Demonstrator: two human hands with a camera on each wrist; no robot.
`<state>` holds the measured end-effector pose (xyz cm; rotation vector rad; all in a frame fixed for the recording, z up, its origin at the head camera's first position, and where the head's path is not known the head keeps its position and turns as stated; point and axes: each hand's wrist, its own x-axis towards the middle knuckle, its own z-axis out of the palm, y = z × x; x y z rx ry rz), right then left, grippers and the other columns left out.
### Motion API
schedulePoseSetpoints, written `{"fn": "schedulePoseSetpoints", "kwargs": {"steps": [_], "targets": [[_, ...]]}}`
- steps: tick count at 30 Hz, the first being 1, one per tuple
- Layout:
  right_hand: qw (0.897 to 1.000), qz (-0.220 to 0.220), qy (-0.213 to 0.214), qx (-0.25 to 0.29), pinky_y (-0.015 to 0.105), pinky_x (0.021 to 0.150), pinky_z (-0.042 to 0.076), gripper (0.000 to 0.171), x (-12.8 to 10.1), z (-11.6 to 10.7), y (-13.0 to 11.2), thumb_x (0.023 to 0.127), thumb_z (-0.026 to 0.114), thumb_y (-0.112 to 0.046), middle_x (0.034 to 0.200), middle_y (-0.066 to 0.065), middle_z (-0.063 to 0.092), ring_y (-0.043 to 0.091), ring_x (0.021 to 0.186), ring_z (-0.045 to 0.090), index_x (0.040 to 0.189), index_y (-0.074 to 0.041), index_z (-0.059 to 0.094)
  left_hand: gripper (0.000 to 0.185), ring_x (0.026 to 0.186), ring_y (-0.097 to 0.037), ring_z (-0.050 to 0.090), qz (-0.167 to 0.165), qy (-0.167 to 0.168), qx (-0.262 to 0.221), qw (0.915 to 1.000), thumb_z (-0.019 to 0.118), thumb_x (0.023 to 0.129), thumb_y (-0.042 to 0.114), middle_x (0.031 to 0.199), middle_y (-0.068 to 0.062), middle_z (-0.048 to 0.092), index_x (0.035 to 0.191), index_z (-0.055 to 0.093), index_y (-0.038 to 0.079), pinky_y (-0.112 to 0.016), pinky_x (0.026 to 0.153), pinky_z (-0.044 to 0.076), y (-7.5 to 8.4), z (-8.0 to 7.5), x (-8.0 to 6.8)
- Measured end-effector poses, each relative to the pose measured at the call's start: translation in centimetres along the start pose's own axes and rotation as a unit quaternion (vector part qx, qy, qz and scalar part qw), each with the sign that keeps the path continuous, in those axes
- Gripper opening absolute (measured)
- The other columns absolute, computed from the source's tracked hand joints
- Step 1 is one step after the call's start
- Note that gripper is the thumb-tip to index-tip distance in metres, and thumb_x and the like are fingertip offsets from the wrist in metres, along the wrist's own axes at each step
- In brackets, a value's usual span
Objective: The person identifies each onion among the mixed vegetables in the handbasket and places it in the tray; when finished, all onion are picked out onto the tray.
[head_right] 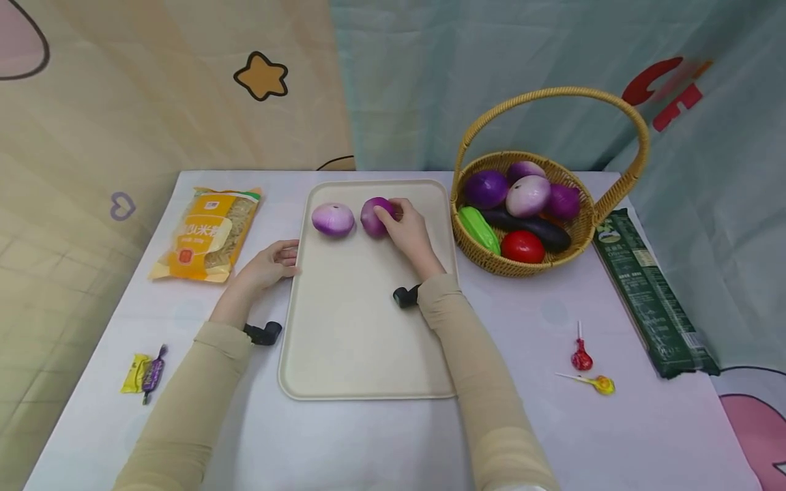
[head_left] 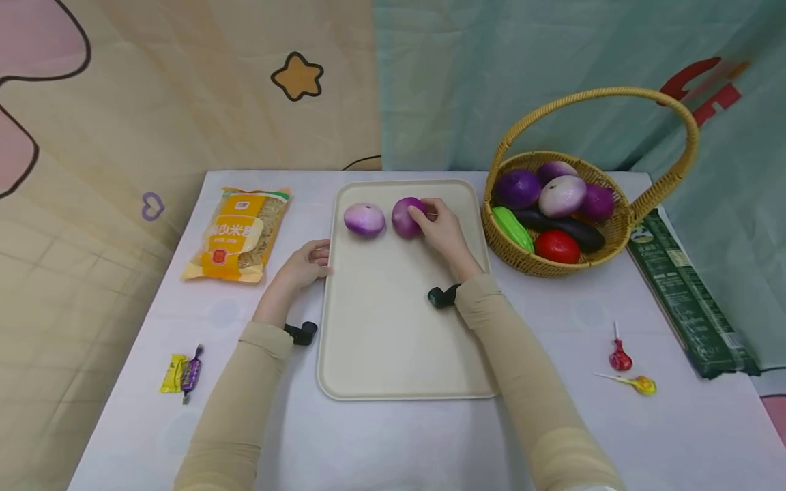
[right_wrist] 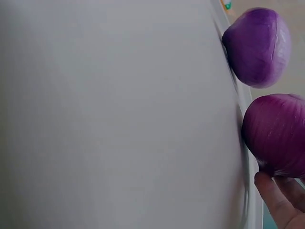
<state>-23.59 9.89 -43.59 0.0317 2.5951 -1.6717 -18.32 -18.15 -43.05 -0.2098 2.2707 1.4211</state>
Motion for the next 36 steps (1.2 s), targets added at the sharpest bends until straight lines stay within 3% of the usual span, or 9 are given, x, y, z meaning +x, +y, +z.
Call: {"fn": "schedulePoseSetpoints", "kwargs": {"steps": [10,14,17,20,25,31,36], "targets": [[0.998,0.024,-0.021,-0.050,0.040,0.114,0.039,0.062,-0.8,-0.7,-0.9,0.101,0.053,-0.039,0.150,0.018,0.045,0.030,0.136,0.047,0.150,-0.005,0.037,0.066,0.135,-0.033,0.044,0.000,-0.009,-0.010,0.9999,0.054,0.095,-0.005,0.147,-0.024,0.043,0.154,0.028,0.006,-0.042,0.113,0.040,-0.1,0.2,-0.2],[0.998,-0.011,-0.021,-0.055,0.039,0.113,0.041,0.056,-1.9,-2.0,-1.8,0.100,0.056,-0.035,0.148,0.016,0.047,0.029,0.137,0.046,0.145,-0.004,0.044,0.066,0.136,-0.033,0.044,-0.003,-0.007,-0.001,1.0000,0.055,0.095,-0.003,0.147,-0.024,0.042,0.155,0.028,0.006,-0.042,0.114,0.040,-0.2,0.1,-0.4],[0.997,-0.060,0.005,-0.046,0.040,0.109,0.045,0.046,-3.1,-3.9,-2.6,0.098,0.059,-0.029,0.139,0.015,0.055,0.028,0.132,0.050,0.136,-0.002,0.055,0.066,0.136,-0.034,0.043,-0.002,-0.008,0.013,0.9999,0.055,0.095,-0.001,0.148,-0.024,0.042,0.155,0.027,0.006,-0.043,0.114,0.039,-0.2,-0.1,-0.7],[0.992,-0.102,0.057,-0.039,0.042,0.104,0.050,0.038,-4.5,-6.5,-3.3,0.096,0.063,-0.025,0.129,0.014,0.062,0.028,0.122,0.058,0.127,-0.002,0.062,0.066,0.136,-0.035,0.043,0.003,-0.011,0.021,0.9997,0.055,0.095,-0.001,0.148,-0.024,0.042,0.155,0.027,0.005,-0.044,0.114,0.039,-0.3,-0.4,-0.7],[0.980,-0.124,0.152,-0.043,0.041,0.102,0.051,0.032,-6.0,-11.2,-3.4,0.095,0.065,-0.021,0.121,0.016,0.067,0.028,0.111,0.064,0.120,0.000,0.066,0.066,0.134,-0.036,0.044,0.012,-0.015,0.033,0.9993,0.055,0.095,-0.001,0.146,-0.026,0.042,0.154,0.026,0.003,-0.044,0.113,0.040,-0.5,-0.8,-0.7],[0.965,-0.048,0.245,-0.082,0.036,0.105,0.048,0.043,-6.4,-16.7,-1.6,0.093,0.065,-0.033,0.129,0.012,0.061,0.025,0.121,0.055,0.126,-0.005,0.064,0.066,0.133,-0.035,0.045,0.015,-0.019,0.032,0.9992,0.055,0.095,-0.001,0.145,-0.026,0.042,0.154,0.026,0.004,-0.042,0.111,0.042,-0.5,-0.6,-0.6],[0.959,0.024,0.246,-0.140,0.042,0.114,0.037,0.061,-5.9,-19.8,0.4,0.091,0.065,-0.040,0.143,0.015,0.047,0.029,0.132,0.042,0.141,-0.008,0.049,0.066,0.133,-0.034,0.045,0.017,-0.022,0.025,0.9993,0.055,0.095,-0.001,0.145,-0.026,0.042,0.155,0.025,0.003,-0.042,0.111,0.042,-0.2,-0.2,-0.4]]}}
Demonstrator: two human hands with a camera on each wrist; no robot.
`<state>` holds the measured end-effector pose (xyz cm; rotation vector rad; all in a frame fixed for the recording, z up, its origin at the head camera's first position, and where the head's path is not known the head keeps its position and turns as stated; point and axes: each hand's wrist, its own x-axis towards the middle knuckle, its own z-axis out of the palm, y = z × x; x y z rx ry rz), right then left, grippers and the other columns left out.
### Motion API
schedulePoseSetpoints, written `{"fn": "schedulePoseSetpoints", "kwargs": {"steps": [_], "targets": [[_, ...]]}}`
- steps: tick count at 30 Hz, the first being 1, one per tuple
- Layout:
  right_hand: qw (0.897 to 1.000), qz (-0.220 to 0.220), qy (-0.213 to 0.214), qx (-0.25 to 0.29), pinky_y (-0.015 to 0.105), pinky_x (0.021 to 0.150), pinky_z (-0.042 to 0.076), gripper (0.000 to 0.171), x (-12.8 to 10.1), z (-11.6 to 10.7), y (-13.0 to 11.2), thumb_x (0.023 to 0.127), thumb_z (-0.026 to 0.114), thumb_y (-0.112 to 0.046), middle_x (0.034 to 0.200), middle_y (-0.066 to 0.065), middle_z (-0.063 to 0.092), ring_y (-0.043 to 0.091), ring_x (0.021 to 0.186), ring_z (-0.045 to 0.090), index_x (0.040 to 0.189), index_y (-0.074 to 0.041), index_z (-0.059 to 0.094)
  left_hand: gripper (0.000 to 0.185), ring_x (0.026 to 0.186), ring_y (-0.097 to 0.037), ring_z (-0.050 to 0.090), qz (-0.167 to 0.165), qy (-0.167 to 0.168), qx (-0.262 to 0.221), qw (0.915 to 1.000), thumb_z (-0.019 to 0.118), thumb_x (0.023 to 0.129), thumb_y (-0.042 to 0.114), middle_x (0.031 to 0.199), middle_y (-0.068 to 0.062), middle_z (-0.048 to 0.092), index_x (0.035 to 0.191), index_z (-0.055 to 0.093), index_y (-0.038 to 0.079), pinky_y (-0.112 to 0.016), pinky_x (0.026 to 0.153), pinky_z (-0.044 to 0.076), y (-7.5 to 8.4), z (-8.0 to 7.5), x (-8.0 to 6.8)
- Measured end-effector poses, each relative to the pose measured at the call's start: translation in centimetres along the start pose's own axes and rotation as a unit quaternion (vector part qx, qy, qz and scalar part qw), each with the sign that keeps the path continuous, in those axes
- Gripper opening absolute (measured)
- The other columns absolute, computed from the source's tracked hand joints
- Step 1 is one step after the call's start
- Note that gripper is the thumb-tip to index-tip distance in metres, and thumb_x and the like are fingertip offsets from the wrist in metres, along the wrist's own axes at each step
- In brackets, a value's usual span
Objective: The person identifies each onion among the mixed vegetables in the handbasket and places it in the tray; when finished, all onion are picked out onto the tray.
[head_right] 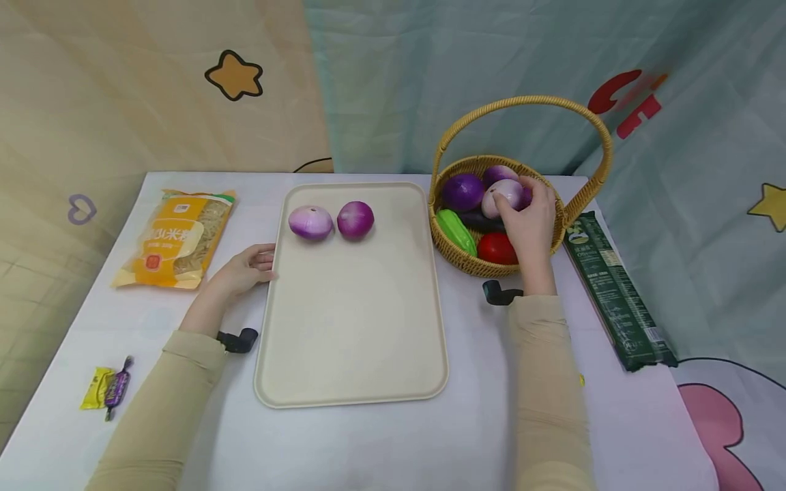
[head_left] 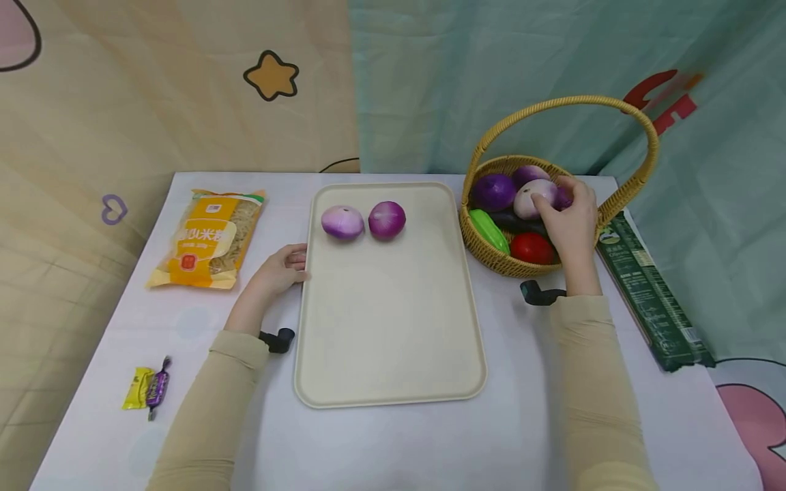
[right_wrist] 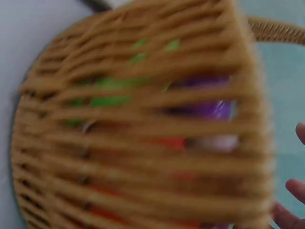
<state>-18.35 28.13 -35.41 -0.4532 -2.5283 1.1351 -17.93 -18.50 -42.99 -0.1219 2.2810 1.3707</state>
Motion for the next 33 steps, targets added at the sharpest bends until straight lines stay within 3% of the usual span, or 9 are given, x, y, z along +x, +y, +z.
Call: {"fn": "schedulePoseSetpoints", "kwargs": {"steps": [6,15,18,24,29,33], "targets": [[0.999,0.017,-0.048,0.004,0.046,0.119,0.030,0.079,1.2,0.5,1.6,0.089,0.068,-0.040,0.152,0.019,0.035,0.034,0.139,0.035,0.152,-0.007,0.032,0.066,0.132,-0.034,0.045,-0.001,0.002,0.004,1.0000,0.055,0.096,-0.001,0.145,-0.026,0.042,0.155,0.025,0.003,-0.042,0.111,0.042,-0.1,-0.1,0.0],[0.994,-0.026,-0.085,-0.059,0.059,0.121,0.014,0.090,1.8,1.9,2.4,0.087,0.072,-0.035,0.157,0.023,0.027,0.042,0.143,0.021,0.157,-0.009,0.021,0.065,0.134,-0.035,0.044,-0.004,0.003,0.002,1.0000,0.053,0.096,0.000,0.147,-0.025,0.042,0.155,0.025,0.004,-0.044,0.113,0.040,-0.1,-0.2,0.0],[0.995,-0.018,-0.080,-0.065,0.058,0.121,0.016,0.091,1.8,2.2,2.7,0.086,0.074,-0.036,0.156,0.023,0.026,0.043,0.142,0.025,0.156,-0.011,0.022,0.065,0.135,-0.035,0.044,-0.004,0.002,0.004,1.0000,0.054,0.096,0.000,0.147,-0.025,0.043,0.155,0.026,0.005,-0.044,0.113,0.040,0.0,-0.1,0.1],[0.997,0.006,-0.047,-0.059,0.056,0.117,0.030,0.093,1.3,2.1,2.6,0.081,0.077,-0.041,0.151,0.023,0.029,0.041,0.135,0.036,0.152,-0.008,0.028,0.064,0.132,-0.034,0.045,-0.005,0.005,0.014,0.9999,0.054,0.096,0.000,0.145,-0.025,0.044,0.154,0.028,0.005,-0.044,0.113,0.039,-0.2,0.1,0.5],[0.999,0.007,-0.032,-0.018,0.053,0.116,0.033,0.091,0.0,1.2,1.4,0.079,0.078,-0.045,0.149,0.017,0.034,0.034,0.135,0.036,0.149,-0.009,0.032,0.064,0.132,-0.034,0.044,-0.009,0.003,0.015,0.9998,0.054,0.096,0.000,0.145,-0.025,0.044,0.155,0.027,0.005,-0.044,0.113,0.040,-0.1,0.0,0.4],[0.999,-0.009,-0.045,0.026,0.051,0.116,0.033,0.092,-1.7,1.1,-0.7,0.078,0.080,-0.045,0.151,0.011,0.036,0.029,0.137,0.036,0.149,-0.011,0.033,0.065,0.133,-0.035,0.044,-0.009,-0.002,0.015,0.9998,0.053,0.097,0.000,0.146,-0.025,0.043,0.155,0.026,0.005,-0.044,0.113,0.040,-0.1,-0.3,0.3]]}}
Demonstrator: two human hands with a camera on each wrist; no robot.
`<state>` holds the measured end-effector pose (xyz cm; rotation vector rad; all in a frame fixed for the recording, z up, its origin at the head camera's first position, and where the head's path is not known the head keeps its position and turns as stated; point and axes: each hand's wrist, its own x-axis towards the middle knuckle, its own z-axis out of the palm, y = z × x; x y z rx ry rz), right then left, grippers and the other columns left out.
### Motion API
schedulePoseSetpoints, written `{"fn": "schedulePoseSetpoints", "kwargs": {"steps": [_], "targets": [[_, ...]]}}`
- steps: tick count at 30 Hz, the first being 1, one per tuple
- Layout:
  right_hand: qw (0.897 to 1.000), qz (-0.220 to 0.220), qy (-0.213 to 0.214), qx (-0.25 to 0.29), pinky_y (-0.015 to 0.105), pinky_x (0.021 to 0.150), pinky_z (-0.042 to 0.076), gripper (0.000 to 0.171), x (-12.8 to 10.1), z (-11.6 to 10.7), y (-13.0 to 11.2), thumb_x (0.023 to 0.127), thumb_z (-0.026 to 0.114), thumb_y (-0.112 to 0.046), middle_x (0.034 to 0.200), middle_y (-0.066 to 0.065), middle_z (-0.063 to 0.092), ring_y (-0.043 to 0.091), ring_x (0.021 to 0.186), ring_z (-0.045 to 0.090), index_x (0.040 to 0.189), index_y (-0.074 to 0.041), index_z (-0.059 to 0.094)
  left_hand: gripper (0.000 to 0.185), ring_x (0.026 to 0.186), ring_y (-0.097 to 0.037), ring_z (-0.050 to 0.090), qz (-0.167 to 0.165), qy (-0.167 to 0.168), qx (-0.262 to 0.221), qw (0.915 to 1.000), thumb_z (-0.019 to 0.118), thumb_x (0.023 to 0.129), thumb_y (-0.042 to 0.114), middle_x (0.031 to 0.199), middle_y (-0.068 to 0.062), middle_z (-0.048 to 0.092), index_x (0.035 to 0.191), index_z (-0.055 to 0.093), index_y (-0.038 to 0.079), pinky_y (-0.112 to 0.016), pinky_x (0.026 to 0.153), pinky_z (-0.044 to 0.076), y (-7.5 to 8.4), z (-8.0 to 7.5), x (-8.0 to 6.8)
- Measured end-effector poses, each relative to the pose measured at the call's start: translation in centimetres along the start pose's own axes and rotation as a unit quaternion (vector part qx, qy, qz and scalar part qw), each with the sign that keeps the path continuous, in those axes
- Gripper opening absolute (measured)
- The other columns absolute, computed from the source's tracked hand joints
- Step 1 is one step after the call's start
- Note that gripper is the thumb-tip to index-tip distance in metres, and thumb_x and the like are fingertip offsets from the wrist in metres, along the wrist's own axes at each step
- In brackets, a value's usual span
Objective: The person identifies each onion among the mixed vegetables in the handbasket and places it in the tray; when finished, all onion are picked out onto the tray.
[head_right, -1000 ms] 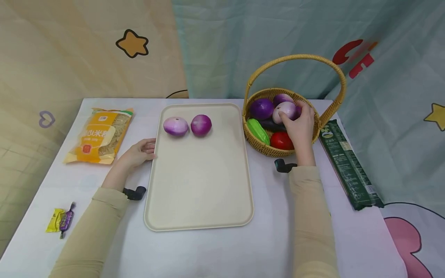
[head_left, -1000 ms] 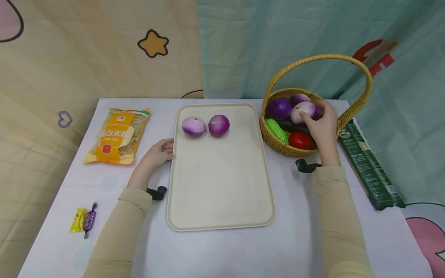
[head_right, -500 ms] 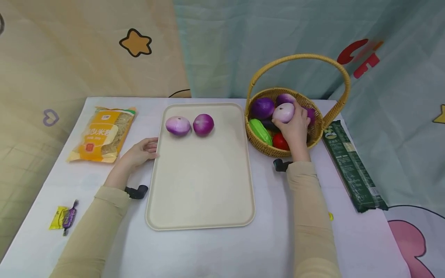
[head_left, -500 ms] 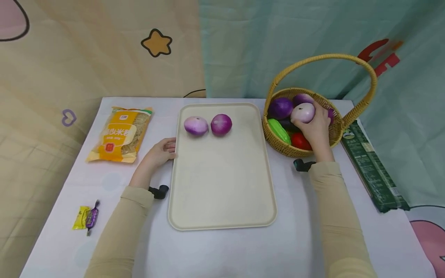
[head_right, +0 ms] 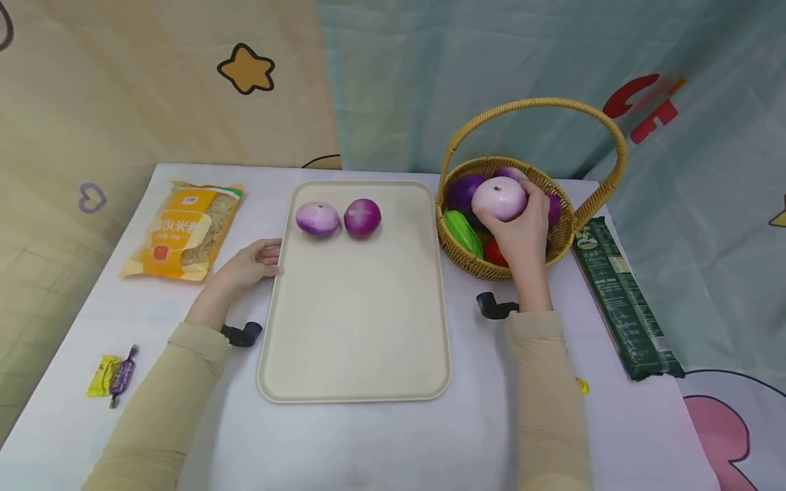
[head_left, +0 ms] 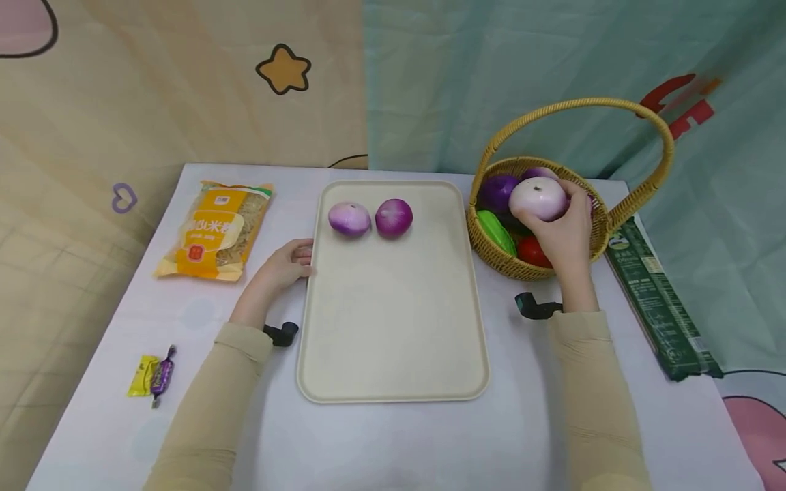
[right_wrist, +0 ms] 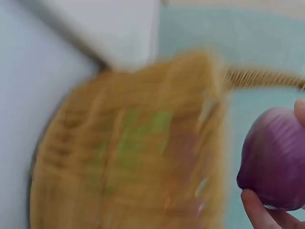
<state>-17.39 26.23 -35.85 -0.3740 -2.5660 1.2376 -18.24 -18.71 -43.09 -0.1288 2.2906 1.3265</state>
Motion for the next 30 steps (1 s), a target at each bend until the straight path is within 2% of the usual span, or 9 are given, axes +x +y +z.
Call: {"fn": "schedulePoseSetpoints", "kwargs": {"steps": [3,7,12,16,20,25,30], "targets": [[0.999,-0.025,-0.023,0.034,0.049,0.114,0.037,0.089,-1.3,0.9,-1.7,0.078,0.082,-0.039,0.150,0.012,0.039,0.027,0.134,0.040,0.148,-0.010,0.035,0.065,0.133,-0.035,0.044,-0.002,-0.002,0.001,1.0000,0.053,0.097,0.001,0.146,-0.025,0.043,0.155,0.026,0.005,-0.044,0.114,0.039,0.2,0.0,0.0],[0.993,-0.066,-0.060,0.073,0.047,0.111,0.041,0.084,-2.6,3.6,-3.3,0.080,0.082,-0.029,0.146,0.015,0.042,0.028,0.129,0.044,0.147,-0.007,0.037,0.064,0.132,-0.035,0.044,-0.003,0.003,0.008,1.0000,0.054,0.096,0.001,0.145,-0.025,0.044,0.155,0.027,0.005,-0.045,0.114,0.038,0.3,0.0,-0.2],[0.986,-0.102,-0.111,0.072,0.046,0.107,0.047,0.084,-3.5,8.0,-3.8,0.083,0.079,-0.027,0.148,0.015,0.043,0.030,0.128,0.048,0.151,-0.008,0.034,0.065,0.133,-0.035,0.044,0.000,0.006,0.009,0.9999,0.055,0.096,0.001,0.145,-0.026,0.044,0.154,0.027,0.004,-0.046,0.114,0.038,0.3,0.0,-0.2],[0.987,-0.093,-0.130,0.031,0.048,0.107,0.046,0.083,-3.9,10.8,-3.8,0.082,0.078,-0.032,0.146,0.019,0.044,0.033,0.127,0.049,0.149,-0.006,0.035,0.065,0.133,-0.035,0.044,0.001,0.004,0.004,1.0000,0.054,0.096,0.000,0.145,-0.026,0.044,0.154,0.026,0.003,-0.045,0.114,0.038,0.4,0.0,-0.2],[0.987,-0.080,-0.137,-0.018,0.050,0.110,0.042,0.084,-3.9,12.4,-3.5,0.082,0.075,-0.035,0.143,0.023,0.042,0.036,0.128,0.048,0.148,-0.005,0.033,0.065,0.133,-0.035,0.044,-0.001,0.003,0.005,1.0000,0.054,0.096,0.001,0.145,-0.026,0.043,0.155,0.026,0.004,-0.046,0.114,0.038,0.5,0.0,-0.2],[0.988,-0.058,-0.142,-0.034,0.051,0.110,0.042,0.082,-3.5,13.3,-3.2,0.084,0.072,-0.031,0.141,0.025,0.036,0.039,0.125,0.048,0.149,-0.003,0.031,0.065,0.132,-0.035,0.044,-0.002,0.002,0.006,1.0000,0.054,0.096,0.000,0.145,-0.026,0.044,0.155,0.026,0.004,-0.045,0.114,0.038,0.5,0.0,-0.2],[0.986,-0.036,-0.159,-0.036,0.049,0.114,0.038,0.083,-2.7,13.5,-3.0,0.086,0.072,-0.034,0.148,0.025,0.036,0.038,0.132,0.044,0.150,-0.002,0.030,0.065,0.132,-0.035,0.045,-0.003,0.003,0.001,1.0000,0.054,0.096,0.000,0.145,-0.026,0.044,0.155,0.026,0.004,-0.045,0.114,0.038,0.4,0.1,-0.1]]}}
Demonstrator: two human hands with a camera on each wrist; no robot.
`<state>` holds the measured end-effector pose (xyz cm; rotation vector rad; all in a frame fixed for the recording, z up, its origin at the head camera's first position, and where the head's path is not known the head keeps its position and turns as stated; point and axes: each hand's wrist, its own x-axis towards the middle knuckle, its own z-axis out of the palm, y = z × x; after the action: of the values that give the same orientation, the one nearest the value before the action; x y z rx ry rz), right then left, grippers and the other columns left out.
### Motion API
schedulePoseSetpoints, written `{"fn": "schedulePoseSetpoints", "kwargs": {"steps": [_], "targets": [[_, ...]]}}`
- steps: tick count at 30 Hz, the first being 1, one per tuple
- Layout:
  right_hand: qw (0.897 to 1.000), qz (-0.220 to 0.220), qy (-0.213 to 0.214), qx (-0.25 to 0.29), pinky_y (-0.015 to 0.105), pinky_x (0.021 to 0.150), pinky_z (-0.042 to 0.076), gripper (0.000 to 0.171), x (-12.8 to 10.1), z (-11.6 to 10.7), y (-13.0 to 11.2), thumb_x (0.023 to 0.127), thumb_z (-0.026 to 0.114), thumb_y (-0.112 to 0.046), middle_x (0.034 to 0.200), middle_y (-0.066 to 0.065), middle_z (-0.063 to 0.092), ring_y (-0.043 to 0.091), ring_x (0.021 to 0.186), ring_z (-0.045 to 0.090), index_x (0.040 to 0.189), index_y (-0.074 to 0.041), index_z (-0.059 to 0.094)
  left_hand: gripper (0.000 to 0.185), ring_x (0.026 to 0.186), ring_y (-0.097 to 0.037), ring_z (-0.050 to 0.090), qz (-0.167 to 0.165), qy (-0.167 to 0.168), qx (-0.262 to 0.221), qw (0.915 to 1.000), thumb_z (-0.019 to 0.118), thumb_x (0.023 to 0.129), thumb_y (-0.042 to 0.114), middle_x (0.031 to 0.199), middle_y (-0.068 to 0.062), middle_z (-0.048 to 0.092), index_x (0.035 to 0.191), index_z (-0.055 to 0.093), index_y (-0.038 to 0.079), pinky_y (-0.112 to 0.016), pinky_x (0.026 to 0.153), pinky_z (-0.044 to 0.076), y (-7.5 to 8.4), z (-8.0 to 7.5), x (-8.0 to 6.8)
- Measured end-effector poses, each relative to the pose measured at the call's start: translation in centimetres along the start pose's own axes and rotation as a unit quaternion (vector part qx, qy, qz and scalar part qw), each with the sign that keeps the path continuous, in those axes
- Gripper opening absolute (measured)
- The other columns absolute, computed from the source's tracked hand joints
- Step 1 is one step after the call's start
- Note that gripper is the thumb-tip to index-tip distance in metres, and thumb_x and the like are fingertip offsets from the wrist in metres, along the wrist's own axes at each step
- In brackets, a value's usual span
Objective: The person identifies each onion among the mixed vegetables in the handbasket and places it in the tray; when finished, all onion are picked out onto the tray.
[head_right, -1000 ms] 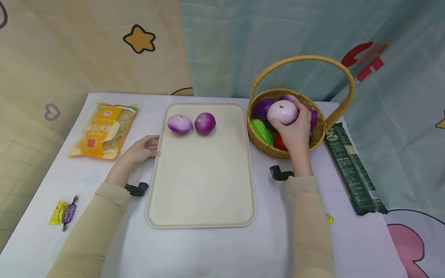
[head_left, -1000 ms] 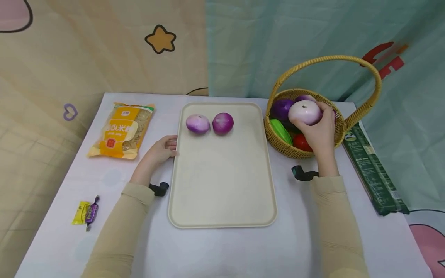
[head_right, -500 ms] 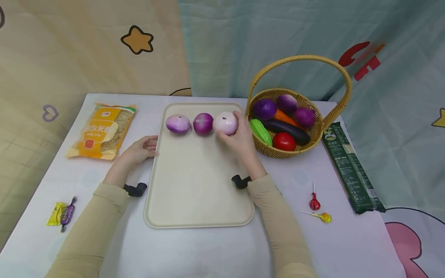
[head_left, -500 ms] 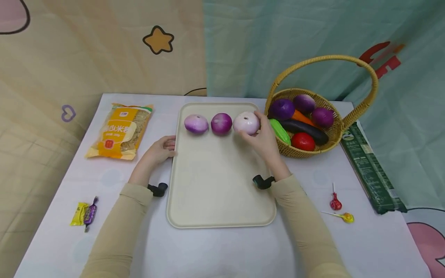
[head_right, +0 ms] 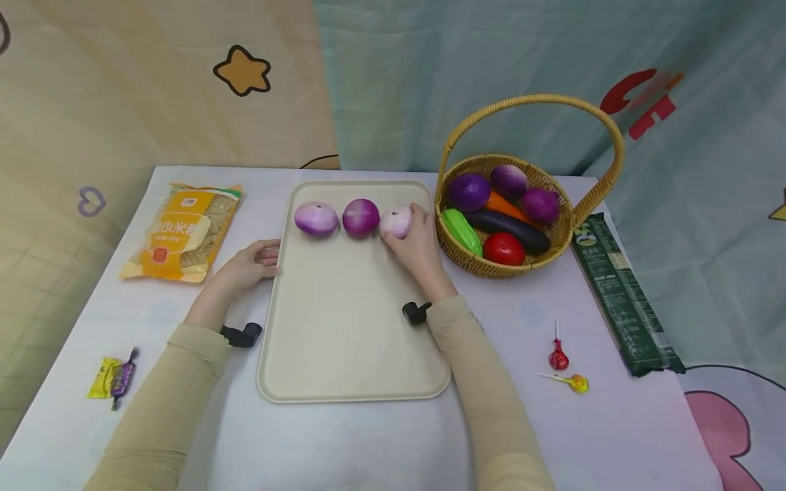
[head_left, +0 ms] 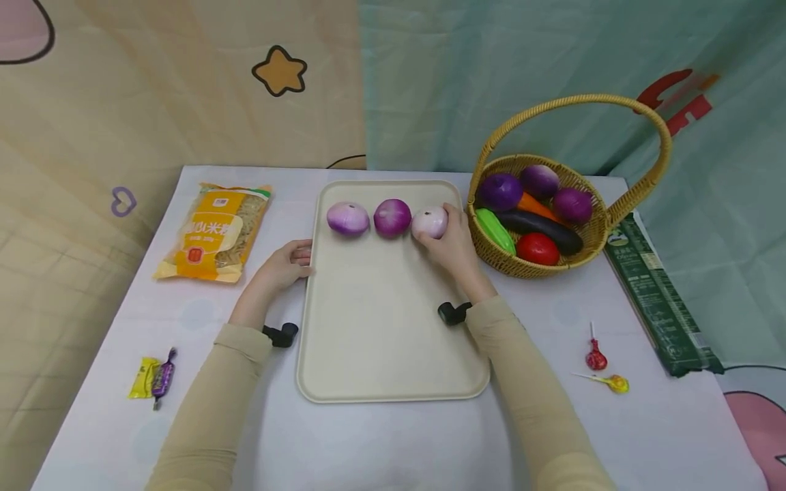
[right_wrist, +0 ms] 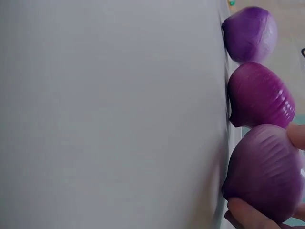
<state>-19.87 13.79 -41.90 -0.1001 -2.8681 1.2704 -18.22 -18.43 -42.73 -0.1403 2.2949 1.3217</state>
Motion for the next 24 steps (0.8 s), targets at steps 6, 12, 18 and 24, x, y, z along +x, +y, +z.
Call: {"fn": "schedulePoseSetpoints", "kwargs": {"steps": [6,12,18,24], "targets": [[1.000,0.017,-0.018,-0.007,0.048,0.119,0.030,0.087,0.5,-0.1,0.4,0.091,0.067,-0.043,0.158,0.021,0.029,0.035,0.143,0.035,0.155,-0.004,0.023,0.064,0.131,-0.033,0.045,0.002,0.002,-0.001,1.0000,0.054,0.097,0.000,0.145,-0.025,0.043,0.154,0.027,0.004,-0.044,0.114,0.038,-0.1,0.1,0.0],[0.999,-0.027,-0.012,-0.044,0.049,0.119,0.029,0.085,-0.4,-0.6,-0.4,0.092,0.066,-0.040,0.156,0.024,0.028,0.037,0.142,0.035,0.154,-0.001,0.024,0.064,0.131,-0.034,0.045,0.005,0.007,-0.003,1.0000,0.054,0.096,0.000,0.145,-0.026,0.044,0.154,0.027,0.003,-0.044,0.113,0.039,-0.2,0.1,-0.1],[0.996,-0.079,0.037,0.000,0.046,0.106,0.047,0.049,-1.8,-4.3,-1.7,0.094,0.065,-0.026,0.135,0.020,0.055,0.035,0.122,0.054,0.136,-0.001,0.055,0.064,0.131,-0.034,0.045,0.005,0.006,-0.004,1.0000,0.054,0.096,0.000,0.145,-0.026,0.044,0.154,0.027,0.003,-0.045,0.113,0.039,-0.2,0.1,-0.3],[0.990,-0.056,0.114,0.061,0.042,0.102,0.051,0.040,-0.7,-8.8,0.0,0.094,0.066,-0.027,0.127,0.016,0.064,0.028,0.118,0.060,0.126,-0.002,0.063,0.064,0.133,-0.035,0.044,0.008,0.002,-0.005,1.0000,0.054,0.096,0.000,0.145,-0.026,0.044,0.154,0.027,0.004,-0.045,0.114,0.038,-0.1,0.0,0.0]]}}
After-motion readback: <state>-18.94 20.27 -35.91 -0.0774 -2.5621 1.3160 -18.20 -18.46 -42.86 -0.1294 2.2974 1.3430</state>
